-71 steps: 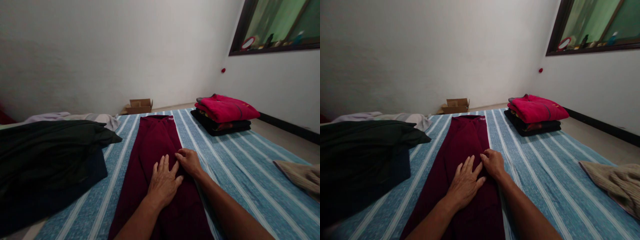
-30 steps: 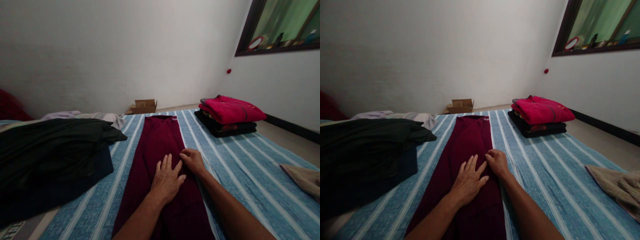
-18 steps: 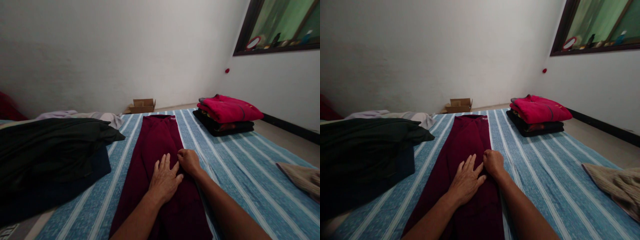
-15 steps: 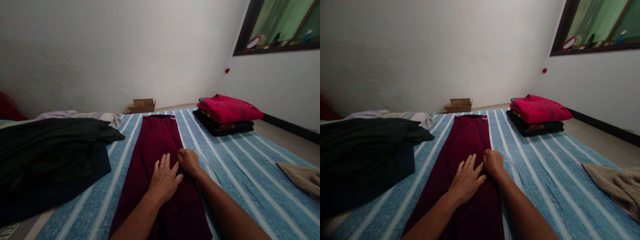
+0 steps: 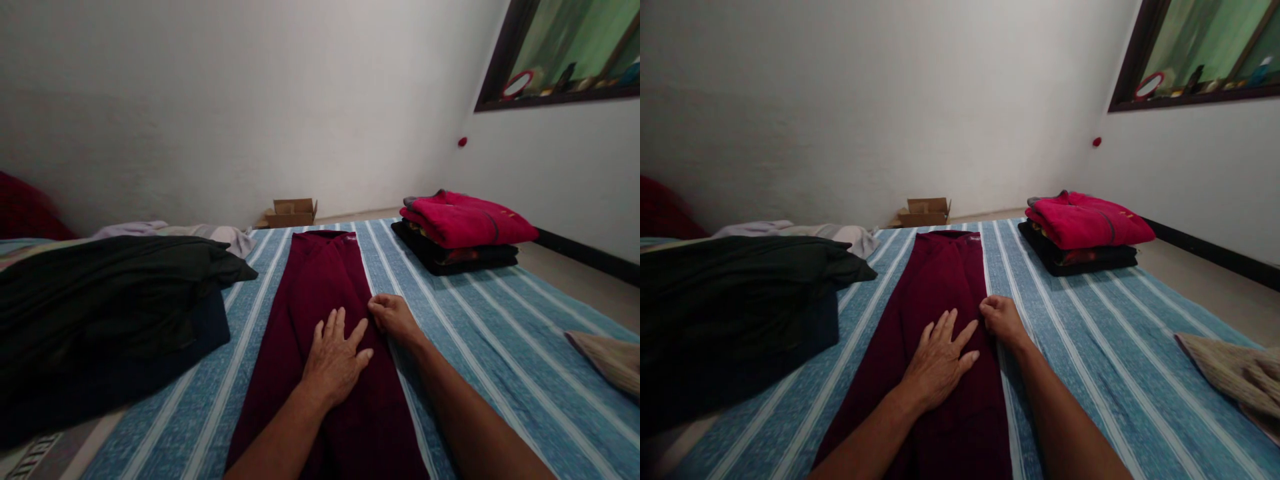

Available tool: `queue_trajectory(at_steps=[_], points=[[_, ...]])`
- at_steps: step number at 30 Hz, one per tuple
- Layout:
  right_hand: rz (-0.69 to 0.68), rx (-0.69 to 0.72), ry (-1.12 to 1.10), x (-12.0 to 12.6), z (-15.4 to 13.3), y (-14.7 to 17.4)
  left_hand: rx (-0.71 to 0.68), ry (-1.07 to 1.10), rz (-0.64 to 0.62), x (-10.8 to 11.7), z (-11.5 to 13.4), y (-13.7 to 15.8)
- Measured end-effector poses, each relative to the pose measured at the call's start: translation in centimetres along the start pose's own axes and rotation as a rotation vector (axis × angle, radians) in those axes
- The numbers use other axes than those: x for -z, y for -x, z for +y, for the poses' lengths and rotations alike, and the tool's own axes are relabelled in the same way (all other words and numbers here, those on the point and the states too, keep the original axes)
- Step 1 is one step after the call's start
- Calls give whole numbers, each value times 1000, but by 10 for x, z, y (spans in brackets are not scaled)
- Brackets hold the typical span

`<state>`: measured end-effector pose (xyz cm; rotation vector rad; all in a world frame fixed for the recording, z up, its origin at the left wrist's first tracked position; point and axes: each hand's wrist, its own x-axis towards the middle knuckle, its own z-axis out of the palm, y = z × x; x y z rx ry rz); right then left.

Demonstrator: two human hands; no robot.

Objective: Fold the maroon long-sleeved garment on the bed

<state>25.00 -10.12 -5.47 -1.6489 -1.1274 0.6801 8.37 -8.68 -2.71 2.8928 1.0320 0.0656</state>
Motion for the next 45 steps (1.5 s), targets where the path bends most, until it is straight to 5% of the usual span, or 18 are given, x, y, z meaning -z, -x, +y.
queue_trajectory(at_steps=[31, 45], points=[[31, 108, 113, -1, 4, 8, 24, 70, 0, -9, -6, 1], [11, 144, 362, -3, -11, 6, 12, 44, 14, -8, -5, 0]])
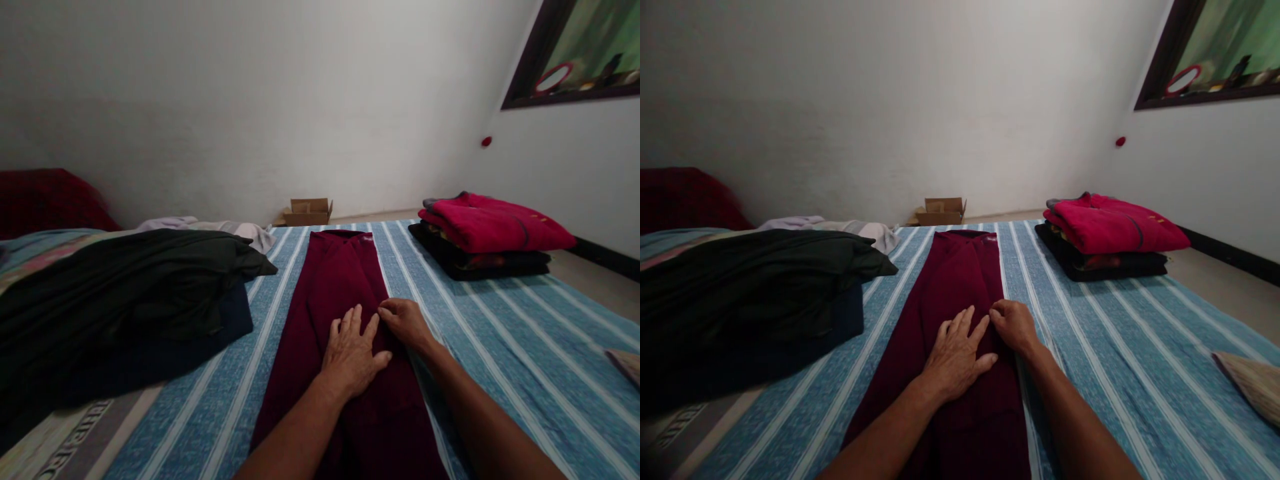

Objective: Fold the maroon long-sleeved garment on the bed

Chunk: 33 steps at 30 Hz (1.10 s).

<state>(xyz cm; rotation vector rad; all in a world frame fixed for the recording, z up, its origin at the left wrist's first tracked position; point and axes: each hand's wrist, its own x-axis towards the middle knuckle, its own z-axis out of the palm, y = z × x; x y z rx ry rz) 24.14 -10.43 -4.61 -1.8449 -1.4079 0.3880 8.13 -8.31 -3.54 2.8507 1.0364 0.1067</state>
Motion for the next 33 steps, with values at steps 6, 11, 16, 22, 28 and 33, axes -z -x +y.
queue_trajectory(at_steps=[6, 11, 16, 22, 28, 33], points=[[-42, -73, 136, -1, 0, -8, -1, 26, -1, -1, 0, -1], [-111, -80, 231, 2, -5, -16, 1, 22, -9, -1, 1, -1], [-113, -77, 225, 3, -7, -17, -3, 28, -3, 0, 1, 0], [-153, -136, -34, 6, 3, -10, -3, 46, 11, 0, 2, 0], [-187, -189, -250, 12, 10, -6, -1, 37, 14, -1, 1, 0], [-259, -148, -289, 18, 9, -4, -4, 30, 26, -3, 1, 0]])
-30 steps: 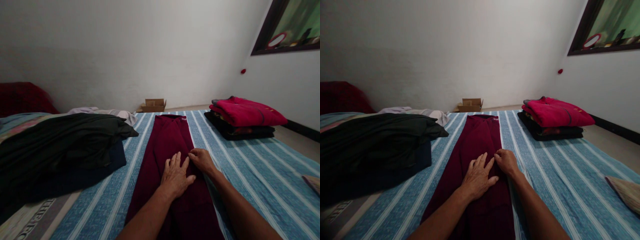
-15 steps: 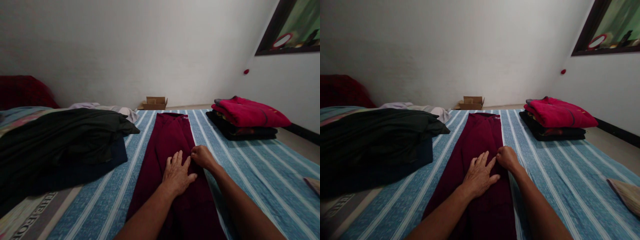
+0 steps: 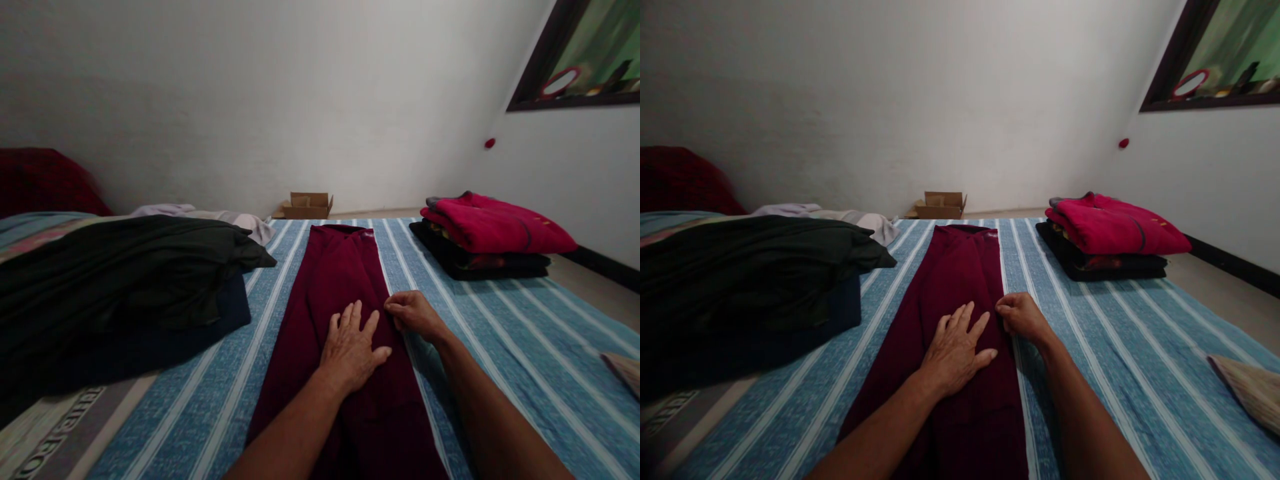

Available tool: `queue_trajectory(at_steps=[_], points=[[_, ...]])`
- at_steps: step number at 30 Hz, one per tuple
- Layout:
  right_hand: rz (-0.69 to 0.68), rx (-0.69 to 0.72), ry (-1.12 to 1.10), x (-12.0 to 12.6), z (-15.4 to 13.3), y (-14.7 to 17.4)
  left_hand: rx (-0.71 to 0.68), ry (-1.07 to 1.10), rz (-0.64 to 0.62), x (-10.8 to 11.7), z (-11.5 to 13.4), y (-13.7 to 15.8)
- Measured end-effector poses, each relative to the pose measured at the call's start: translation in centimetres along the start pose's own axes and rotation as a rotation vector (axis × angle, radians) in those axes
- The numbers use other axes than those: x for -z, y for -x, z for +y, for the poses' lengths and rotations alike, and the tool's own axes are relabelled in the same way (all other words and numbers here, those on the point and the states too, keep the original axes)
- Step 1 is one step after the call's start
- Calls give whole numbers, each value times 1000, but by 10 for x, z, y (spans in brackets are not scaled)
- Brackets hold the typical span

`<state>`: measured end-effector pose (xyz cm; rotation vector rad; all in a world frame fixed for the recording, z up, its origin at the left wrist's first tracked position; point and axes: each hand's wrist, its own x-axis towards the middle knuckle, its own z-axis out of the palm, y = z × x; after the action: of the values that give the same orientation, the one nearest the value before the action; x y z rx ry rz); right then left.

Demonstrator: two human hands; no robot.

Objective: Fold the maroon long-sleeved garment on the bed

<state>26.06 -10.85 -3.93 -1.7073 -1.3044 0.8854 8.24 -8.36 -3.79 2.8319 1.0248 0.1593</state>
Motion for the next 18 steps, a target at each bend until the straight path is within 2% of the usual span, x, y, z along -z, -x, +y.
queue_trajectory(at_steps=[4, 11, 18], points=[[-38, 60, 82, 0, 2, -2, 3, -5, 17, -1, 1, 0], [-13, 180, 362, -2, 5, -4, -3, -6, 40, -2, 1, 1], [-27, 223, 662, 0, -12, 0, 13, -6, 32, 0, 2, 0]])
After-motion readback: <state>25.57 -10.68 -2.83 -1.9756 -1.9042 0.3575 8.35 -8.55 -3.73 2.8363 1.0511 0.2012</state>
